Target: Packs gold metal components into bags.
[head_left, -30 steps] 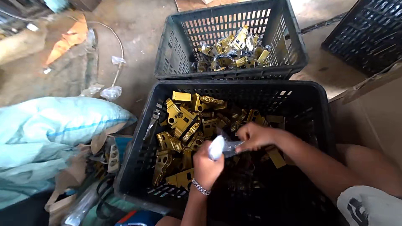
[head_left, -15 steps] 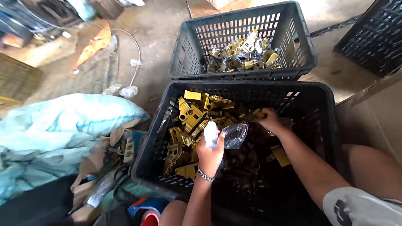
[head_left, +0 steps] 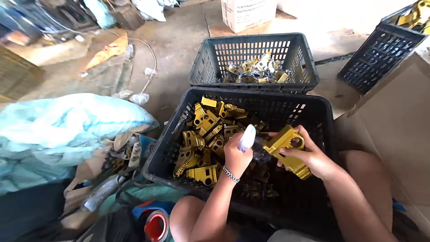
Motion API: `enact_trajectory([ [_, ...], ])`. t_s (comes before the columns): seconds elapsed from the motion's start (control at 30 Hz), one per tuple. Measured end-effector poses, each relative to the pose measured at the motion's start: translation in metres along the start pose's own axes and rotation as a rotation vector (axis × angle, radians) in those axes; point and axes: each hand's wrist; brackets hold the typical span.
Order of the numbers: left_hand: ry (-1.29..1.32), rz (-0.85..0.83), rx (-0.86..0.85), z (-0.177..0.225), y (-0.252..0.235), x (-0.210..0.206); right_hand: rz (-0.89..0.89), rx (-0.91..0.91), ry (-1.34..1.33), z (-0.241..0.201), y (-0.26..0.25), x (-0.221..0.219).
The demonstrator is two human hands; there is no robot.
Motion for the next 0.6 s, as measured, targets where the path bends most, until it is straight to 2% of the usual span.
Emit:
enact_trajectory([
  [0.07, 0.089, -0.028, 0.094, 0.004, 0.000, 0.004, -0.063, -0.006, 0.026, -0.003, 0.006, 0.000],
  [0.13, 0.294, -0.092, 0.290, 0.022, 0.001, 0.007, -0.033, -0.020, 0.152, 0.001, 0.001, -0.009],
  [0.17, 0.420, -0.110, 0.393, 0.032, 0.001, 0.008, 0.035, 0.041, 0.288, 0.011, -0.005, -0.015],
  [0.23, 0.645, -0.087, 0.541, 0.044, -0.004, 0.013, 0.176, 0.294, 0.723, 0.041, -0.019, -0.023],
  [0.27, 0.713, -0.074, 0.585, 0.048, -0.006, 0.015, 0.157, 0.356, 0.890, 0.052, -0.023, -0.029],
  [0.3, 0.729, -0.077, 0.604, 0.048, -0.006, 0.017, 0.089, 0.325, 0.985, 0.058, -0.024, -0.036],
  [0.33, 0.700, -0.094, 0.594, 0.046, -0.004, 0.018, 0.037, 0.255, 1.017, 0.061, -0.026, -0.044],
  [0.4, 0.532, -0.142, 0.502, 0.037, 0.000, 0.016, 0.044, 0.127, 0.952, 0.060, -0.036, -0.048],
  [0.5, 0.139, -0.156, 0.191, 0.014, 0.011, 0.007, 0.121, 0.098, 0.784, 0.057, -0.054, -0.042],
  [0.6, 0.053, -0.097, 0.173, 0.004, 0.005, 0.010, 0.010, -0.068, 0.488, 0.037, -0.052, -0.038],
])
Point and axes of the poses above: each hand's wrist, its own y-axis away from the middle knuckle, its own x-axis out of the back of the hand, z = x × y, and after that the axes turned 6 degrees about -z, right-handed
